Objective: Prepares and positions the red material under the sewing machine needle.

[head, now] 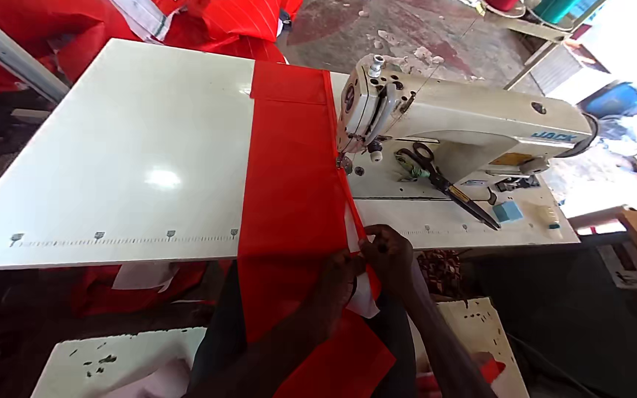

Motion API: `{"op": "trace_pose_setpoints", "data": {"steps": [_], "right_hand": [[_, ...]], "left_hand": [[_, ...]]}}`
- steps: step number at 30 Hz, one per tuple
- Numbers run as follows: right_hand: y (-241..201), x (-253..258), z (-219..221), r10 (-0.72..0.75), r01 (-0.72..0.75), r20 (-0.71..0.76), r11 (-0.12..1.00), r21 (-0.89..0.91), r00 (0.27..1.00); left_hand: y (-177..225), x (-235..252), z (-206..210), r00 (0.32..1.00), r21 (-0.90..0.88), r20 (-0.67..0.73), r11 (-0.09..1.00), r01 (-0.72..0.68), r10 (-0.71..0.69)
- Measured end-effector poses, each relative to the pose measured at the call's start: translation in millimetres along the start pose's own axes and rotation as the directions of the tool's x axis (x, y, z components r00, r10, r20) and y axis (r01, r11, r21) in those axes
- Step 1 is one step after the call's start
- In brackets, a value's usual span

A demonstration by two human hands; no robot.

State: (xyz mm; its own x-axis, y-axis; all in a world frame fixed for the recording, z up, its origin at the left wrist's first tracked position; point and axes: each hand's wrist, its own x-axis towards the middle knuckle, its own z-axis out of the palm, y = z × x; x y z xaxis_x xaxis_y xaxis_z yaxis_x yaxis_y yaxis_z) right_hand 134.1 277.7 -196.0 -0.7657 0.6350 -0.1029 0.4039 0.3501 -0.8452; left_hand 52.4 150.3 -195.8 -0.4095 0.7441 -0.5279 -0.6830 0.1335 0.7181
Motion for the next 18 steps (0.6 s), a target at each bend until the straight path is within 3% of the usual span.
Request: {"op": "trace_pose_setpoints", "data": {"steps": [5,7,13,18], "right_hand": [[-17.6,42.3,-7.7,0.015,0.039,0.159,0.942,-0.335,0.987],[-20.5,47.2,-6.9,-0.02,0.078,0.16,0.929,-0.363,0.987],[2.7,19.8,2.6,-0.052,0.052,-0.006,0.995,-0.08,0.999],[7.5,-0.1,1.9,-0.063,0.067,-0.083,0.997,0.043,0.995]], "left_hand": [[-3.2,5.0,12.0,0.999,0.051,-0.023,0.998,-0.032,0.033],[-2.7,5.7,13.9,0.996,0.108,-0.042,0.992,-0.072,0.077],[-11.4,3.1,16.2,0.996,0.078,-0.067,0.996,-0.045,0.05],[-13.7,1.4,12.5,0.995,0.226,0.019,0.97,-0.095,0.093]]}}
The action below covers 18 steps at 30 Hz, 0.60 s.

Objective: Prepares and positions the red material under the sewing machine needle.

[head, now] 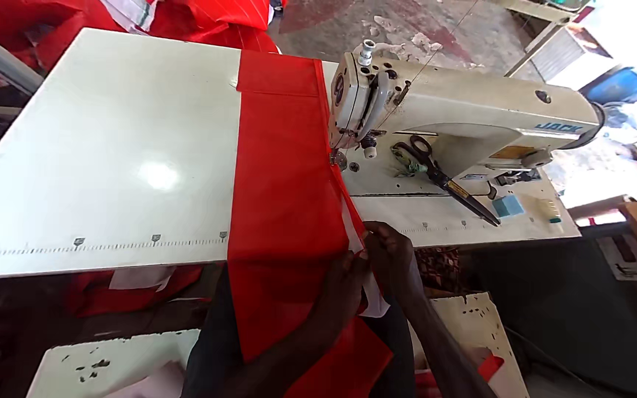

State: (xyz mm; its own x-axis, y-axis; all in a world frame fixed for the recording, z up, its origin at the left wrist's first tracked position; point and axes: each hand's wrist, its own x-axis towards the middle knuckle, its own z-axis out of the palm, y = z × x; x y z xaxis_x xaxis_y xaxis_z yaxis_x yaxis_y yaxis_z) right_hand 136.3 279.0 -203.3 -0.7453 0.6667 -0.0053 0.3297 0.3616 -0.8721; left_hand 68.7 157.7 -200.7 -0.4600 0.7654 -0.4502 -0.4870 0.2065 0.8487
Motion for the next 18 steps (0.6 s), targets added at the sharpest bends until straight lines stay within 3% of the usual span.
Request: {"op": "trace_pose_setpoints", "data": {"steps": [5,11,18], "right_hand": [[5.0,-8.8,1.0,0.02,-0.02,0.006,0.997,0.076,1.0],[-0.3,-22.2,-1.3,0.115,-0.126,0.063,0.969,0.215,0.991],[0.7,-32.6,-1.7,0.221,-0.284,0.18,0.766,0.577,0.959]], "left_hand": [[2.7,-6.1,-8.9,0.997,0.013,0.071,1.0,0.019,-0.02],[2.7,-7.0,-11.9,0.998,0.069,0.057,0.997,0.026,-0.03],[-1.5,-9.3,-13.7,0.997,0.047,0.077,0.999,0.017,-0.021]]}}
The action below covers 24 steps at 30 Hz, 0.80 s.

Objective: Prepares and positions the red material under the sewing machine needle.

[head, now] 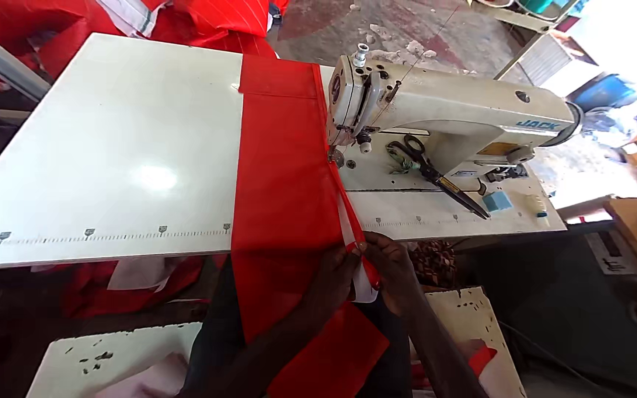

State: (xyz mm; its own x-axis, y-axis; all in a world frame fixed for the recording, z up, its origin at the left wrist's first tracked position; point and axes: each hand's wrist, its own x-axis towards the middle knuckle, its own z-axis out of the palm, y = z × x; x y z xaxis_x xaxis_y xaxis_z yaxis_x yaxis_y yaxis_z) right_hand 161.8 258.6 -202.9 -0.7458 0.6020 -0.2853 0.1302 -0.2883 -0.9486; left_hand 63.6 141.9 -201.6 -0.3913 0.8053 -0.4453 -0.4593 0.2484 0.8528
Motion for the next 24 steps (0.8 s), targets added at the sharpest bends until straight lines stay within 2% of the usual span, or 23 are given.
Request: {"op": "trace_pose_setpoints", "data": {"steps": [3,5,7,9,10,11,13,16,18,20,24], "right_hand": [[3.8,0.3,1.7,-0.046,0.045,-0.02,0.998,-0.037,0.999],[7.2,1.9,0.3,-0.109,0.104,-0.027,0.984,-0.145,0.994],[11.2,3.6,-1.5,-0.151,0.137,-0.035,0.958,-0.253,0.988],[14.9,4.6,-3.0,-0.178,0.152,-0.043,0.923,-0.352,0.983],[16.9,4.4,-3.7,-0.203,0.169,-0.042,0.899,-0.404,0.978],[18.4,4.4,-3.9,-0.228,0.186,-0.04,0.872,-0.452,0.973],[20.6,4.6,-5.4,-0.283,0.221,-0.029,0.807,-0.548,0.959],[24.7,6.2,-8.4,-0.37,0.272,-0.009,0.698,-0.662,0.929],[28.5,6.8,-10.0,-0.393,0.276,-0.006,0.657,-0.702,0.92],[33.9,8.2,-8.9,-0.417,0.28,-0.007,0.623,-0.73,0.909],[42.6,8.8,0.8,-0.474,0.304,-0.028,0.608,-0.733,0.88]], "left_hand": [[-5.9,4.7,-6.3,0.999,0.134,0.023,0.99,-0.044,0.041],[-3.3,5.2,-15.7,0.994,0.37,0.052,0.923,-0.109,0.096],[-0.7,0.1,-22.9,0.96,0.677,0.013,0.704,-0.214,0.28],[-9.3,2.1,-28.7,0.825,0.88,0.014,0.384,-0.278,0.565],[-13.4,6.5,-30.9,0.782,0.926,0.031,0.277,-0.258,0.623],[-16.8,11.5,-31.4,0.779,0.949,0.035,0.224,-0.222,0.626],[-24.9,21.6,-26.3,0.807,0.976,0.007,0.173,-0.135,0.59],[-41.9,35.2,-20.7,0.725,0.996,-0.006,0.071,-0.059,0.689],[-45.6,39.3,-20.3,0.685,0.998,-0.007,0.049,-0.041,0.728],[-39.9,37.9,-22.5,0.684,0.997,-0.002,0.053,-0.054,0.729],[-13.9,24.7,-30.7,0.743,0.989,0.049,0.073,-0.131,0.667]]}}
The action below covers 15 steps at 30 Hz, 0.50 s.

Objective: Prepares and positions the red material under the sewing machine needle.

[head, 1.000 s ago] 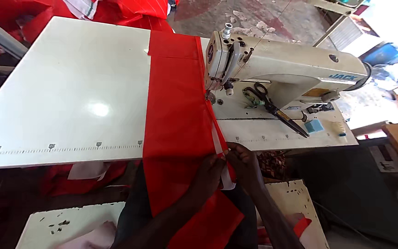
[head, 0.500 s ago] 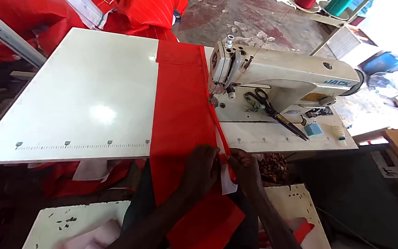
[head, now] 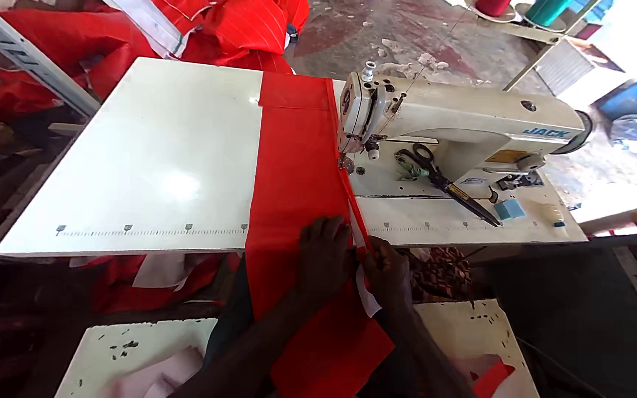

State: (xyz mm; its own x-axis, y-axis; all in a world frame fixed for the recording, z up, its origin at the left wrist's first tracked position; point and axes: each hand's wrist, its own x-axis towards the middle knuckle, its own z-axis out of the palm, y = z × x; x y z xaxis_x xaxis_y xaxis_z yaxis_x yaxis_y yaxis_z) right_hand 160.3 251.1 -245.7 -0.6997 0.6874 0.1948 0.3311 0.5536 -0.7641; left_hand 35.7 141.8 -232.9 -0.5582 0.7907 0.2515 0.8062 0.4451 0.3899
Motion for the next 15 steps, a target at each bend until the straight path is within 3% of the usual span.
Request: {"op": "trace_pose_setpoints", "data": {"steps": [4,10,13,15], "right_hand": [[-10.2,0.6,6.4,0.014,-0.019,0.036,0.987,0.158,0.999],[-23.3,-3.0,10.0,0.148,-0.188,0.124,0.873,0.451,0.981],[-21.8,-2.8,10.1,0.168,-0.219,0.145,0.835,0.504,0.975],[-21.6,-6.3,11.5,0.189,-0.251,0.17,0.815,0.523,0.967]], "left_hand": [[0.2,7.9,-16.1,0.998,-0.061,0.06,0.998,0.01,-0.006],[-3.0,10.6,-26.8,0.995,-0.21,0.1,0.978,-0.002,0.024],[-4.8,12.5,-33.4,0.995,-0.219,0.08,0.975,-0.032,0.05],[-4.0,11.1,-33.1,0.988,-0.228,0.137,0.973,-0.031,0.063]]}}
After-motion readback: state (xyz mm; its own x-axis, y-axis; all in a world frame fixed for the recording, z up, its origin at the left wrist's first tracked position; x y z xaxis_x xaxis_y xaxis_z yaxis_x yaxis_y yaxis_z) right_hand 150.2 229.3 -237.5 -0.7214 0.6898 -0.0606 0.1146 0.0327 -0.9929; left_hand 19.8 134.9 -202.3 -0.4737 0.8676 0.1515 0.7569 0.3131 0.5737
